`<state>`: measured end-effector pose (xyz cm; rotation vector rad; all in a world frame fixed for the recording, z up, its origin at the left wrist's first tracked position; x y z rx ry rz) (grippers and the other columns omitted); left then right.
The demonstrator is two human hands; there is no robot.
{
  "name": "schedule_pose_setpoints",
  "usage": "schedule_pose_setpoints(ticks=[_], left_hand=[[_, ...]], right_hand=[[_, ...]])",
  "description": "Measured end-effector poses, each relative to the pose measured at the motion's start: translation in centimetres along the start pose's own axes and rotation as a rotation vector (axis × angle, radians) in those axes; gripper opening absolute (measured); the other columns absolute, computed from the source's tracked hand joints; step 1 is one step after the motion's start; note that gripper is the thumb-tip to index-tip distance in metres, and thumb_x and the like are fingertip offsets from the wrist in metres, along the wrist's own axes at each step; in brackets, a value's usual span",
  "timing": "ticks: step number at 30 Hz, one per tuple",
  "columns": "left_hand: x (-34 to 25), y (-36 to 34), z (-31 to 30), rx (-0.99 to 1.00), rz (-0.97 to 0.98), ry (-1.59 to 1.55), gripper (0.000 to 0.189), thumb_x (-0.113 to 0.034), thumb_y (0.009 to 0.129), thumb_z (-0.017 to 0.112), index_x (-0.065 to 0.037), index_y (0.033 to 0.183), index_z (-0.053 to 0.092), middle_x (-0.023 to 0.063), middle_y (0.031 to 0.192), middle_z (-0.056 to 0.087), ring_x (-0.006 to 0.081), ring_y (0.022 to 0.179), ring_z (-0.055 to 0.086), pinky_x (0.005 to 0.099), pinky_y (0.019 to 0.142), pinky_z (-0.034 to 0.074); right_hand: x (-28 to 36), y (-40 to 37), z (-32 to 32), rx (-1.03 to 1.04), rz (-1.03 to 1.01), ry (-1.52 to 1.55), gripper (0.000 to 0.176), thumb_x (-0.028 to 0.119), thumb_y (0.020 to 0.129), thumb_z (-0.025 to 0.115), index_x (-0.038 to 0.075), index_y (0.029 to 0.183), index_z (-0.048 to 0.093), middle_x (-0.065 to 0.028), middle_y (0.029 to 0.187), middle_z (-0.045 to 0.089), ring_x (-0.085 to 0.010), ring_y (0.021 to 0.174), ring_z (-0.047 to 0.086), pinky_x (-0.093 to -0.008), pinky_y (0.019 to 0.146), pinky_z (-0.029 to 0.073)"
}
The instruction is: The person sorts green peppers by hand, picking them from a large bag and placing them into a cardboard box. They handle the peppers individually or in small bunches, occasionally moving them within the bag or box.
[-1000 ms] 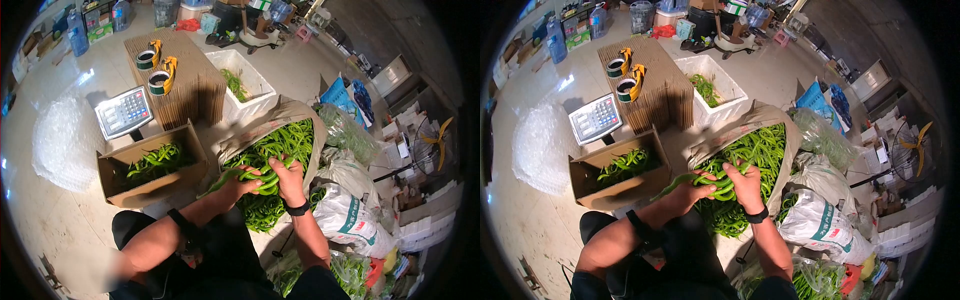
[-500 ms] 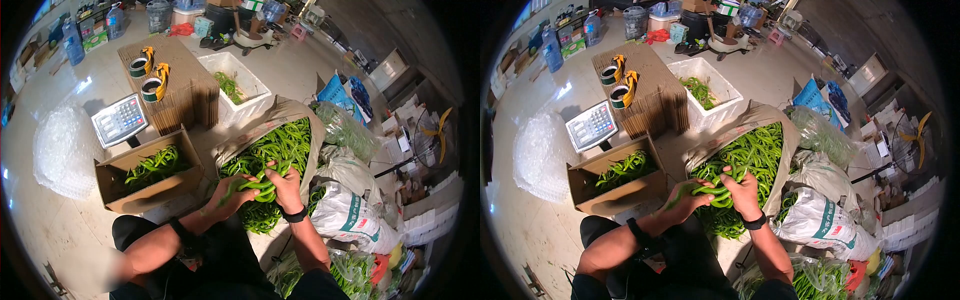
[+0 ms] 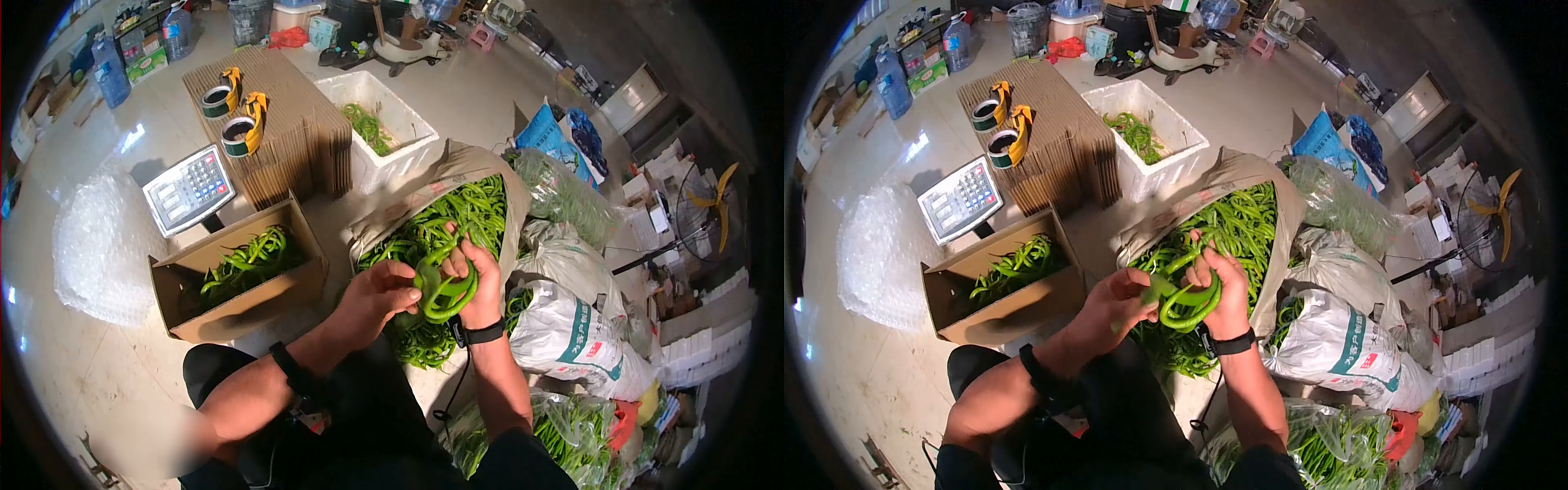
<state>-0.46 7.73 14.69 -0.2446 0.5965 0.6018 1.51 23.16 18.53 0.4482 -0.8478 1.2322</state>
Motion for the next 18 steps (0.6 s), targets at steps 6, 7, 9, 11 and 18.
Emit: schedule_pose_setpoints(ticks=[6, 7, 9, 11, 18], left_hand=[[-0.7, 0.2, -0.5, 0.009, 0.006, -0.062, 0.037, 0.006, 0.081, 0.064, -0.006, 0.114, 0.055, 0.0082, 0.103, 0.061, 0.0154, 0.082, 0.058, 0.0298, 0.072, 0.048], [-0.8, 0.3, -0.7, -0.010, 0.007, -0.098, 0.041, 0.009, 0.080, 0.062, -0.005, 0.118, 0.054, 0.0096, 0.102, 0.061, 0.0156, 0.080, 0.057, 0.0294, 0.070, 0.048], [-1.2, 0.3, -1.0, -0.003, 0.008, -0.042, 0.044, 0.009, 0.080, 0.061, -0.004, 0.122, 0.054, 0.0098, 0.105, 0.063, 0.0164, 0.087, 0.059, 0.0293, 0.075, 0.048], [-1.6, 0.1, -1.0, 0.005, 0.011, 0.016, 0.047, 0.008, 0.081, 0.059, -0.003, 0.126, 0.054, 0.0099, 0.107, 0.065, 0.0172, 0.093, 0.062, 0.0291, 0.080, 0.049], [-4.3, -0.7, -0.7, 0.021, 0.101, 0.220, 0.047, 0.008, 0.082, 0.061, 0.002, 0.128, 0.056, 0.0088, 0.108, 0.066, 0.0154, 0.093, 0.061, 0.0284, 0.080, 0.049]], right_hand=[[1.4, -0.1, 2.0, 0.205, 0.014, 0.127, 0.040, 0.015, 0.095, 0.053, -0.002, 0.131, 0.054, 0.0020, 0.059, 0.039, -0.0096, 0.051, 0.033, -0.0273, 0.052, 0.028], [2.2, -0.1, 2.1, 0.240, -0.020, 0.172, 0.041, 0.016, 0.095, 0.052, -0.002, 0.131, 0.054, 0.0020, 0.059, 0.038, -0.0095, 0.050, 0.031, -0.0275, 0.051, 0.027], [3.9, -0.1, 1.8, 0.313, -0.096, 0.215, 0.042, 0.017, 0.096, 0.050, -0.003, 0.133, 0.053, 0.0019, 0.060, 0.038, -0.0095, 0.048, 0.028, -0.0279, 0.049, 0.024], [5.4, -0.4, 1.1, 0.352, -0.137, 0.230, 0.042, 0.017, 0.096, 0.049, -0.003, 0.133, 0.052, 0.0018, 0.060, 0.039, -0.0094, 0.048, 0.027, -0.0278, 0.049, 0.024], [11.2, -2.2, -2.1, 0.455, -0.325, 0.254, 0.041, 0.017, 0.101, 0.044, -0.003, 0.137, 0.049, 0.0014, 0.063, 0.041, -0.0078, 0.047, 0.028, -0.0267, 0.048, 0.024]])
Point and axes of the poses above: each hand's wrist, its own y-axis towards the middle knuckle, its own z-axis out of the palm, x = y × z, the point moved 8 cm from there along y, towards the middle knuckle
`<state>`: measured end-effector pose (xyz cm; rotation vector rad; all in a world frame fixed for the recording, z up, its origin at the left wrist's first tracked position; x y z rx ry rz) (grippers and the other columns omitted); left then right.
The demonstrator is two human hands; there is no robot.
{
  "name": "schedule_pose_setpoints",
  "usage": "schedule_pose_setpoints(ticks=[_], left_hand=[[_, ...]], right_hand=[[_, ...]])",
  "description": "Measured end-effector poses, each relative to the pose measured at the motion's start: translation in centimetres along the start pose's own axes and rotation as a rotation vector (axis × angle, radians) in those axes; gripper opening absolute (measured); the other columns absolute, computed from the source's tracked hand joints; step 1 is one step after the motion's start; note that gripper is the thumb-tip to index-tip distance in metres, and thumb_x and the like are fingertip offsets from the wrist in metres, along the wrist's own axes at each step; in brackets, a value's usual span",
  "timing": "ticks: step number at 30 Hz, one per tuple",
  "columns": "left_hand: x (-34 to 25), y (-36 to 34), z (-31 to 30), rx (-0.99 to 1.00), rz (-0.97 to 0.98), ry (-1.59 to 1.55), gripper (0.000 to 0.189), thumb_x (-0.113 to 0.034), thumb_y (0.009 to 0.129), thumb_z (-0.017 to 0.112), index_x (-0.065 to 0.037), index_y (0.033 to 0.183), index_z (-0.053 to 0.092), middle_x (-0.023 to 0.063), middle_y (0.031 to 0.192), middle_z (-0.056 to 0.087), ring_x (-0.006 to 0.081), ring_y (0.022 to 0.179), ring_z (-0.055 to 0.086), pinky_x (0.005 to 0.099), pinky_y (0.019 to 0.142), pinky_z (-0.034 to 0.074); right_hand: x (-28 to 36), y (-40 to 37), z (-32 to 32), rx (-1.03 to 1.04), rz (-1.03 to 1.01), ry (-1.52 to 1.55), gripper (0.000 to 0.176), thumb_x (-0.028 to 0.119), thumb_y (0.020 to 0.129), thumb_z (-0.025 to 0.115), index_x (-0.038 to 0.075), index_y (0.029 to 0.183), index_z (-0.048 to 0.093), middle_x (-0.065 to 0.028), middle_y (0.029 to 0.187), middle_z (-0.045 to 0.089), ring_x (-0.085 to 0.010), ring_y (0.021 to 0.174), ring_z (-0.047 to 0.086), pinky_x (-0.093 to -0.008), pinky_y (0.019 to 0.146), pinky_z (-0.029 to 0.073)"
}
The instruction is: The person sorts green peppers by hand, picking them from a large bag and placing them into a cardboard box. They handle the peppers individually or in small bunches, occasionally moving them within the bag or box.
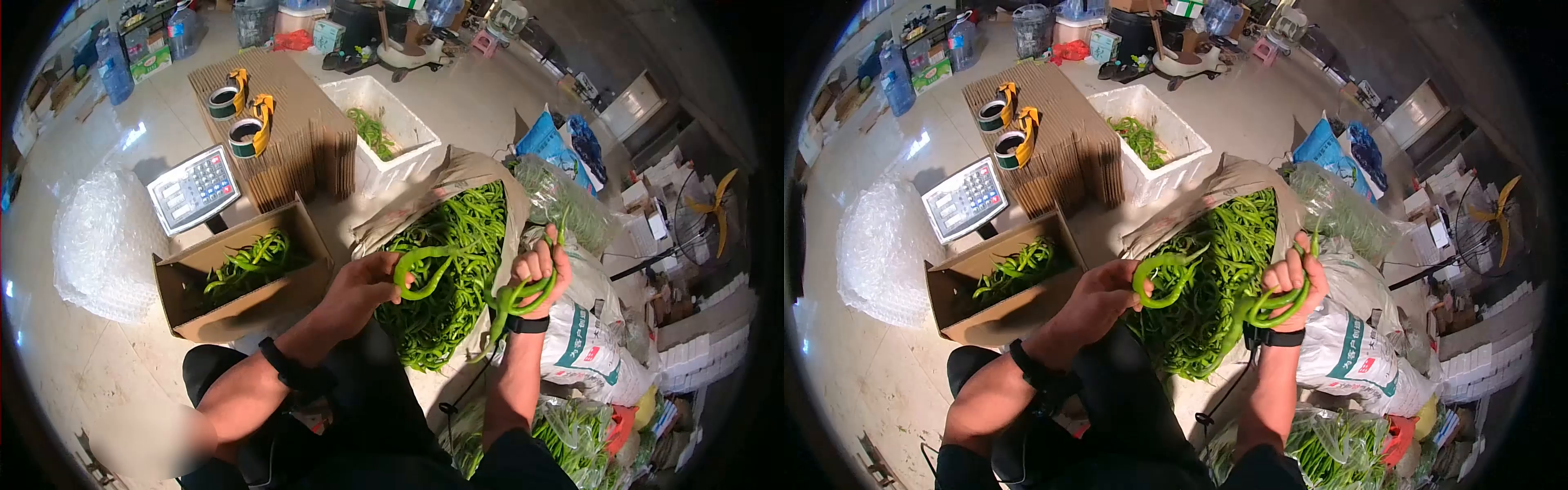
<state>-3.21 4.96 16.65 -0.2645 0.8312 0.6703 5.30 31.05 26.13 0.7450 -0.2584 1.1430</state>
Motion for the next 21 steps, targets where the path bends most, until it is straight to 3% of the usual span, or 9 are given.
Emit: schedule_pose_setpoints(ticks=[6, 9, 11, 13, 14, 16, 17, 19, 21], left_hand=[[-0.4, -0.3, -0.2, -0.015, 0.034, -0.030, 0.044, 0.007, 0.084, 0.063, 0.004, 0.127, 0.057, 0.0070, 0.108, 0.066, 0.0144, 0.096, 0.061, 0.0286, 0.082, 0.049], [-0.4, -0.5, -0.9, -0.058, 0.048, -0.004, 0.043, 0.005, 0.086, 0.064, 0.003, 0.128, 0.058, 0.0055, 0.108, 0.065, 0.0135, 0.096, 0.061, 0.0295, 0.081, 0.050], [-0.6, -0.8, -1.2, -0.092, 0.057, 0.045, 0.041, 0.004, 0.087, 0.065, 0.002, 0.127, 0.059, 0.0049, 0.108, 0.065, 0.0132, 0.096, 0.062, 0.0303, 0.081, 0.051], [-2.2, -1.3, -1.7, -0.222, 0.138, 0.623, 0.034, 0.001, 0.088, 0.066, -0.001, 0.121, 0.065, 0.0066, 0.105, 0.067, 0.0168, 0.093, 0.064, 0.0315, 0.080, 0.052], [-2.8, -1.5, -1.5, -0.226, 0.141, 0.625, 0.034, 0.001, 0.088, 0.066, -0.001, 0.121, 0.065, 0.0066, 0.105, 0.067, 0.0168, 0.093, 0.064, 0.0315, 0.080, 0.052], [-6.1, -2.4, 0.4, -0.241, 0.403, 1.066, 0.027, -0.001, 0.086, 0.069, -0.004, 0.113, 0.069, 0.0096, 0.101, 0.069, 0.0238, 0.090, 0.066, 0.0336, 0.080, 0.054], [-6.2, -2.3, 0.2, -0.246, 0.406, 1.068, 0.027, -0.001, 0.086, 0.069, -0.004, 0.113, 0.069, 0.0096, 0.101, 0.069, 0.0238, 0.090, 0.066, 0.0336, 0.080, 0.054], [-7.4, -3.2, 1.5, -0.208, 0.727, 1.266, 0.030, 0.000, 0.080, 0.071, -0.004, 0.110, 0.070, 0.0116, 0.099, 0.069, 0.0290, 0.089, 0.065, 0.0356, 0.080, 0.055], [-7.7, -3.6, 1.5, -0.202, 0.770, 1.312, 0.031, 0.001, 0.078, 0.071, -0.004, 0.109, 0.070, 0.0109, 0.099, 0.070, 0.0286, 0.089, 0.065, 0.0366, 0.080, 0.055]], right_hand=[[0.6, -2.7, -3.0, -0.190, 0.029, -0.128, 0.039, 0.017, 0.099, 0.049, -0.004, 0.132, 0.053, 0.0024, 0.062, 0.040, -0.0076, 0.048, 0.029, -0.0266, 0.047, 0.024], [-1.8, -4.9, -8.1, -0.593, 0.220, -0.293, 0.032, 0.019, 0.095, 0.056, 0.001, 0.121, 0.060, 0.0037, 0.057, 0.038, -0.0097, 0.049, 0.032, -0.0274, 0.050, 0.027], [-3.1, -6.6, -10.1, -0.781, 0.237, -0.460, 0.027, 0.018, 0.094, 0.057, 0.001, 0.114, 0.063, 0.0034, 0.059, 0.041, -0.0106, 0.052, 0.038, -0.0260, 0.051, 0.031], [-4.3, -8.0, -12.6, -0.872, 0.226, -0.668, 0.023, 0.015, 0.093, 0.058, 0.001, 0.109, 0.065, 0.0018, 0.062, 0.047, -0.0111, 0.054, 0.043, -0.0258, 0.052, 0.035], [-4.7, -8.6, -13.6, -0.898, 0.208, -0.798, 0.021, 0.013, 0.092, 0.058, 0.000, 0.106, 0.067, 0.0008, 0.064, 0.050, -0.0113, 0.055, 0.045, -0.0259, 0.053, 0.037], [-6.1, -10.1, -16.3, -0.877, 0.184, -0.992, 0.019, 0.010, 0.092, 0.054, 0.000, 0.099, 0.068, -0.0003, 0.066, 0.054, -0.0111, 0.055, 0.047, -0.0257, 0.051, 0.036], [-7.1, -11.0, -17.6, -0.875, 0.199, -1.040, 0.016, 0.009, 0.092, 0.055, 0.001, 0.096, 0.068, 0.0004, 0.066, 0.054, -0.0107, 0.055, 0.046, -0.0256, 0.052, 0.036], [-8.8, -12.2, -18.7, -0.884, 0.233, -1.135, 0.012, 0.012, 0.094, 0.062, 0.006, 0.083, 0.063, 0.0035, 0.063, 0.050, -0.0079, 0.053, 0.042, -0.0269, 0.050, 0.031], [-10.3, -12.9, -19.0, -0.877, 0.231, -1.099, 0.013, 0.014, 0.094, 0.063, 0.007, 0.084, 0.061, 0.0044, 0.062, 0.050, -0.0066, 0.051, 0.042, -0.0255, 0.049, 0.032]])
Point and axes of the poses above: each hand's wrist, its own y-axis towards the middle knuckle, its own z-axis out of the palm, x = y × z, the point moved 8 cm from there along y, towards the middle knuckle
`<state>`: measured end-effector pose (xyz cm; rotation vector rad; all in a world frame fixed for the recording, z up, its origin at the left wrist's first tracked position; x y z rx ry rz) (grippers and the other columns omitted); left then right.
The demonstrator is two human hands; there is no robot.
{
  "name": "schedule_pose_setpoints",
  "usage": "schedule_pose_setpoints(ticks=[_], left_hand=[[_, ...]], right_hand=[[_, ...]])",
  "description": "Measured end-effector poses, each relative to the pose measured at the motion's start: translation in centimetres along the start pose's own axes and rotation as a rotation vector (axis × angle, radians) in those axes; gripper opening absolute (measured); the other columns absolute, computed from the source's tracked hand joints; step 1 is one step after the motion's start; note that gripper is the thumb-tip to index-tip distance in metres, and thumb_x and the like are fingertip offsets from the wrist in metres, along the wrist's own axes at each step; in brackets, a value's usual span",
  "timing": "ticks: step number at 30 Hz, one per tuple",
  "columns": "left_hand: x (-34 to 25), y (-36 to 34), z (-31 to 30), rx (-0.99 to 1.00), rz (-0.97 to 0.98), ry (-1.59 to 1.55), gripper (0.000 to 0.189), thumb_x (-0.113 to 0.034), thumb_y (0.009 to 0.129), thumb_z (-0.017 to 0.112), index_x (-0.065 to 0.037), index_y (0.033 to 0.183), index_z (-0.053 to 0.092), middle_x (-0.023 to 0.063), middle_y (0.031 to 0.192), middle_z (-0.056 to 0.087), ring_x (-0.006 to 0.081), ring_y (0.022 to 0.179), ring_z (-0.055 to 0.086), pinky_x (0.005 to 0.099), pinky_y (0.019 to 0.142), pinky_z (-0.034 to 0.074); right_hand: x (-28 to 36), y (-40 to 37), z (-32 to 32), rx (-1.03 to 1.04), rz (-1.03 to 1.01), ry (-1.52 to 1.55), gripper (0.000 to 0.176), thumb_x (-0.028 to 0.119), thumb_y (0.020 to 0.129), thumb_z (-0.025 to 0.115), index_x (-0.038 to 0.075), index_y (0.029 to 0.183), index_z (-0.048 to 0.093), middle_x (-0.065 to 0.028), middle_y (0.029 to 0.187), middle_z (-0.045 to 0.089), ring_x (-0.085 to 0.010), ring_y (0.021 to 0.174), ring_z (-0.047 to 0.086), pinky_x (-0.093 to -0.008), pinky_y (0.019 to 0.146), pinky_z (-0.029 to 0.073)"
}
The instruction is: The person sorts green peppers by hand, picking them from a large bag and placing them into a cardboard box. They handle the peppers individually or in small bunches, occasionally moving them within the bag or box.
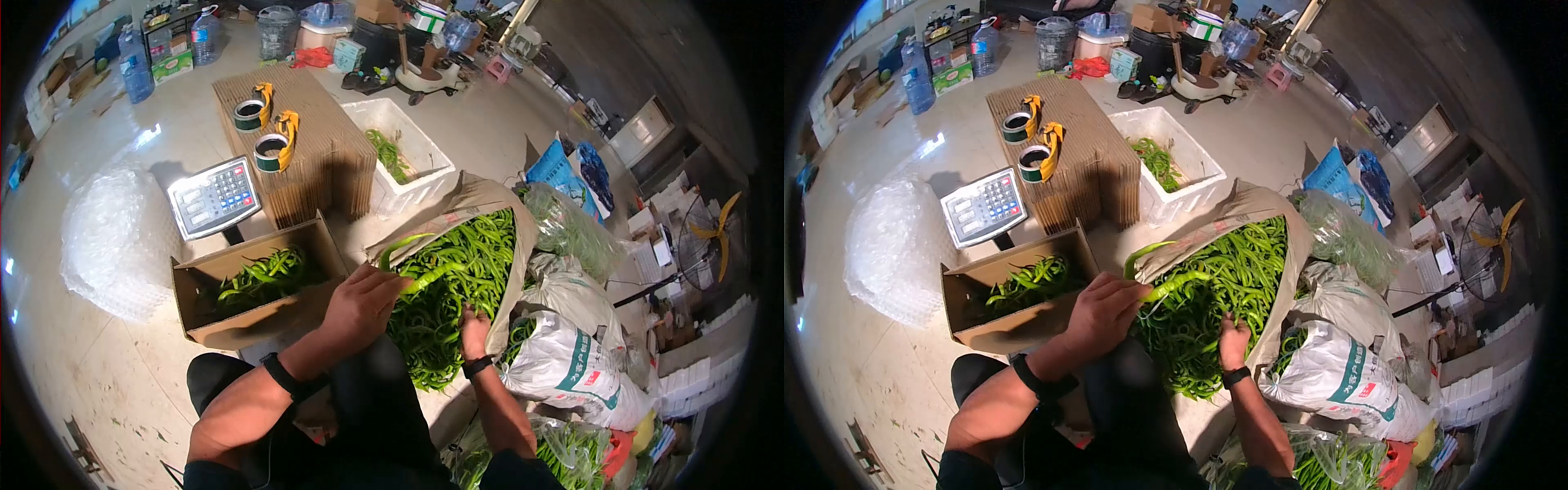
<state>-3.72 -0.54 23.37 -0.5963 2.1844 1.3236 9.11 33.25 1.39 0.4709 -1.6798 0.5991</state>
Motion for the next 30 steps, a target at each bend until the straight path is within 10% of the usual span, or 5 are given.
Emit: schedule_pose_setpoints(ticks=[14, 26, 30], left_hand=[[-1.2, -0.6, -3.6, -0.061, 0.174, 0.149, 0.043, 0.005, 0.066, 0.068, -0.003, 0.108, 0.070, 0.0091, 0.101, 0.070, 0.0268, 0.091, 0.065, 0.0363, 0.079, 0.057], [0.2, -0.2, -7.5, -0.048, 0.030, 0.298, 0.028, -0.002, 0.071, 0.074, -0.006, 0.098, 0.069, 0.0092, 0.093, 0.068, 0.0300, 0.086, 0.066, 0.0400, 0.075, 0.054], [3.9, -2.0, -10.6, -0.009, -0.194, 0.436, 0.028, -0.001, 0.073, 0.072, -0.006, 0.101, 0.068, 0.0109, 0.093, 0.068, 0.0330, 0.088, 0.064, 0.0409, 0.074, 0.054]], right_hand=[[5.6, 2.0, 7.4, 0.073, -0.070, -0.036, 0.015, 0.014, 0.092, 0.062, 0.007, 0.081, 0.055, 0.0041, 0.065, 0.051, -0.0068, 0.054, 0.042, -0.0242, 0.050, 0.031], [1.2, 1.6, 9.3, 0.199, -0.164, -0.306, 0.018, 0.013, 0.089, 0.064, -0.004, 0.093, 0.066, -0.0036, 0.076, 0.062, -0.0142, 0.071, 0.055, -0.0305, 0.068, 0.046], [2.6, 3.7, 11.0, 0.225, -0.259, -0.478, 0.018, 0.014, 0.089, 0.063, -0.003, 0.092, 0.066, -0.0005, 0.065, 0.057, -0.0110, 0.058, 0.048, -0.0302, 0.055, 0.040]])
Point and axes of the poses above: each hand's wrist, its own y-axis towards the middle knuckle, its own z-axis out of the palm, x = y × z, the point moved 8 cm from there along y, towards the middle knuckle
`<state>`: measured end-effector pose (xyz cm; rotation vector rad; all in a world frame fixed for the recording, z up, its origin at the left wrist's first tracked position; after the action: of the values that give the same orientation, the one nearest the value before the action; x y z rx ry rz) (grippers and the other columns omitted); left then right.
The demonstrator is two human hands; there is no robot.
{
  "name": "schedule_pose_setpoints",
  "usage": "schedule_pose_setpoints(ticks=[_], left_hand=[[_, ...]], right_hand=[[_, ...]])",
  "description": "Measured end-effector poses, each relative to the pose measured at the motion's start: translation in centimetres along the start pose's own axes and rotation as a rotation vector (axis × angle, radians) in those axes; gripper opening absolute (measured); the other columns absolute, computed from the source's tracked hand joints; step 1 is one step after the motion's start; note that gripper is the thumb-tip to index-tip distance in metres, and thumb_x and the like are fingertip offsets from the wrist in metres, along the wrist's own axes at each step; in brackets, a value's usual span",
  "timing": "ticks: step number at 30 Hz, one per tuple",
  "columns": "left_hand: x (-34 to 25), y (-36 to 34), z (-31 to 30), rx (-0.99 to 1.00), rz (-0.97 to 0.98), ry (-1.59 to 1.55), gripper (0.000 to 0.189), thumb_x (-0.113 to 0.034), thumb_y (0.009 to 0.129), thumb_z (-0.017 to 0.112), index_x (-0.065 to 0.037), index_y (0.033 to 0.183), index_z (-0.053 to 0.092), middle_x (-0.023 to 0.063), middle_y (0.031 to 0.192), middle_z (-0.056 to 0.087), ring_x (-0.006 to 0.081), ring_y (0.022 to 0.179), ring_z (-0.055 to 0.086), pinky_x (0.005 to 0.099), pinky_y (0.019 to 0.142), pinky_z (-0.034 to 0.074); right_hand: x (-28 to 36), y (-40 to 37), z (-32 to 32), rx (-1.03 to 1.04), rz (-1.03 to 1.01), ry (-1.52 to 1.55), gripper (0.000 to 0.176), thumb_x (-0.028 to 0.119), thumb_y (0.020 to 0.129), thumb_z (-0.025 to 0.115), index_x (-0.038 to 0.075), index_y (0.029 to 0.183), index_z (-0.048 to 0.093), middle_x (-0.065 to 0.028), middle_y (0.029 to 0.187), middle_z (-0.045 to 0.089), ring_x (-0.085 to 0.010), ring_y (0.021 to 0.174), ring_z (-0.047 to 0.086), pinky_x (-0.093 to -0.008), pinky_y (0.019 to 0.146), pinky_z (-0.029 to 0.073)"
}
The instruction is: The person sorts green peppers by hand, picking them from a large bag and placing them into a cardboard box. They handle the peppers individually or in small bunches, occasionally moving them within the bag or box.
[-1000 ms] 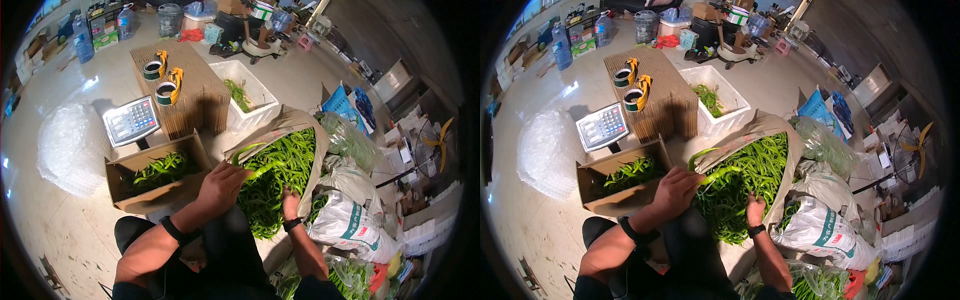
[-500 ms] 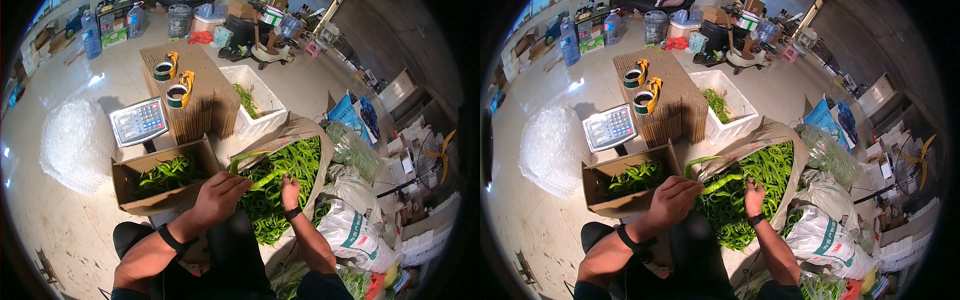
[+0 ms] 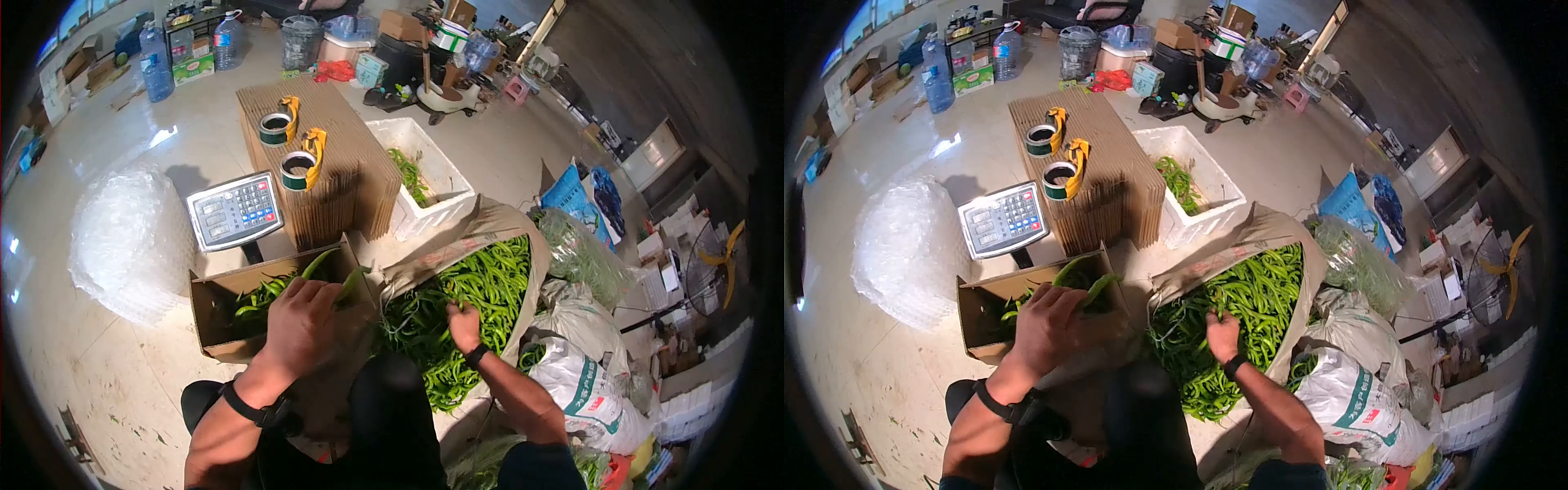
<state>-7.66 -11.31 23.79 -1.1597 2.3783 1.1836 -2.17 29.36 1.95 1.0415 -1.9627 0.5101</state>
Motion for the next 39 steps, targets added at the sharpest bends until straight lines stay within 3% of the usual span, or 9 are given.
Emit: schedule_pose_setpoints(ticks=[1, 3, 8, 12, 18, 21, 27, 30, 39], left_hand=[[0.6, -0.3, -0.5, -0.008, -0.003, 0.009, 0.028, -0.001, 0.073, 0.072, -0.006, 0.101, 0.068, 0.0109, 0.093, 0.068, 0.0330, 0.088, 0.064, 0.0409, 0.074, 0.054], [1.7, -0.6, -1.0, 0.052, -0.043, 0.086, 0.026, 0.000, 0.074, 0.071, -0.006, 0.100, 0.068, 0.0107, 0.090, 0.066, 0.0338, 0.084, 0.062, 0.0425, 0.073, 0.053], [5.2, -2.3, -1.1, 0.185, -0.179, 0.156, 0.029, -0.004, 0.075, 0.073, -0.005, 0.104, 0.068, 0.0134, 0.092, 0.066, 0.0360, 0.088, 0.063, 0.0432, 0.077, 0.053], [7.4, -2.9, -0.7, 0.374, -0.284, 0.258, 0.041, -0.015, 0.075, 0.078, -0.004, 0.113, 0.067, 0.0171, 0.102, 0.066, 0.0378, 0.100, 0.064, 0.0436, 0.084, 0.054], [7.1, -2.4, -0.1, 0.390, -0.288, 0.210, 0.044, -0.020, 0.077, 0.079, -0.002, 0.114, 0.066, 0.0192, 0.105, 0.067, 0.0392, 0.099, 0.064, 0.0448, 0.085, 0.053], [5.7, -2.5, 1.4, 0.429, -0.262, 0.184, 0.041, -0.020, 0.079, 0.078, 0.000, 0.113, 0.066, 0.0195, 0.105, 0.068, 0.0395, 0.099, 0.064, 0.0447, 0.085, 0.053], [1.9, -3.3, 3.2, 0.407, -0.211, 0.009, 0.033, -0.014, 0.080, 0.076, 0.000, 0.109, 0.067, 0.0186, 0.101, 0.069, 0.0389, 0.093, 0.065, 0.0425, 0.081, 0.053], [0.7, -4.5, 4.1, 0.452, -0.196, -0.037, 0.029, -0.011, 0.081, 0.075, -0.001, 0.107, 0.067, 0.0170, 0.100, 0.068, 0.0374, 0.089, 0.066, 0.0422, 0.079, 0.054], [-0.2, -5.5, 7.3, 0.586, -0.199, -0.136, 0.028, -0.007, 0.080, 0.077, -0.004, 0.106, 0.068, 0.0157, 0.101, 0.070, 0.0338, 0.091, 0.067, 0.0402, 0.081, 0.053]], right_hand=[[1.4, 1.9, -0.2, -0.015, 0.038, -0.033, 0.035, 0.022, 0.091, 0.064, -0.012, 0.096, 0.063, -0.0228, 0.078, 0.067, -0.0252, 0.074, 0.062, -0.0397, 0.073, 0.048], [8.0, 7.1, -1.0, -0.092, -0.042, -0.144, 0.040, 0.026, 0.092, 0.063, -0.013, 0.097, 0.063, -0.0297, 0.084, 0.068, -0.0324, 0.079, 0.067, -0.0423, 0.075, 0.049], [20.6, 25.4, -3.3, -0.203, -0.176, 0.011, 0.055, 0.043, 0.090, 0.063, -0.010, 0.106, 0.066, -0.0286, 0.094, 0.070, -0.0357, 0.089, 0.069, -0.0464, 0.080, 0.051], [19.1, 33.6, -4.1, -0.342, -0.257, -0.135, 0.056, 0.046, 0.090, 0.062, -0.007, 0.108, 0.067, -0.0264, 0.096, 0.071, -0.0337, 0.091, 0.069, -0.0427, 0.082, 0.051], [10.2, 12.2, 6.7, 0.535, -0.170, 0.059, 0.026, 0.023, 0.093, 0.059, -0.002, 0.089, 0.066, -0.0068, 0.078, 0.068, -0.0158, 0.071, 0.059, -0.0341, 0.069, 0.050], [0.6, -2.8, 10.3, 0.811, -0.168, -0.385, 0.031, 0.028, 0.085, 0.067, 0.002, 0.101, 0.065, -0.0218, 0.085, 0.068, -0.0338, 0.077, 0.065, -0.0445, 0.070, 0.051], [-12.1, -19.7, 13.3, 0.646, -0.657, -0.938, 0.044, 0.019, 0.092, 0.051, 0.007, 0.135, 0.052, -0.0218, 0.139, 0.053, -0.0400, 0.126, 0.053, -0.0586, 0.100, 0.041], [-15.2, -19.2, 14.7, 0.599, -0.585, -1.111, 0.054, 0.020, 0.093, 0.050, 0.009, 0.145, 0.044, -0.0219, 0.152, 0.039, -0.0384, 0.140, 0.038, -0.0572, 0.107, 0.036], [-18.6, -14.3, 19.9, 0.579, -0.464, -1.155, 0.057, 0.020, 0.095, 0.047, 0.011, 0.151, 0.038, -0.0179, 0.160, 0.028, -0.0376, 0.141, 0.036, -0.0579, 0.102, 0.042]])
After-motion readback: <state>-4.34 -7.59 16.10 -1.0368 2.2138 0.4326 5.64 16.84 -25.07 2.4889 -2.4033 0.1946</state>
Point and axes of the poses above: each hand's wrist, its own y-axis towards the middle knuckle, its own z-axis out of the palm, x = y × z, the point moved 8 cm from there along y, towards the middle knuckle
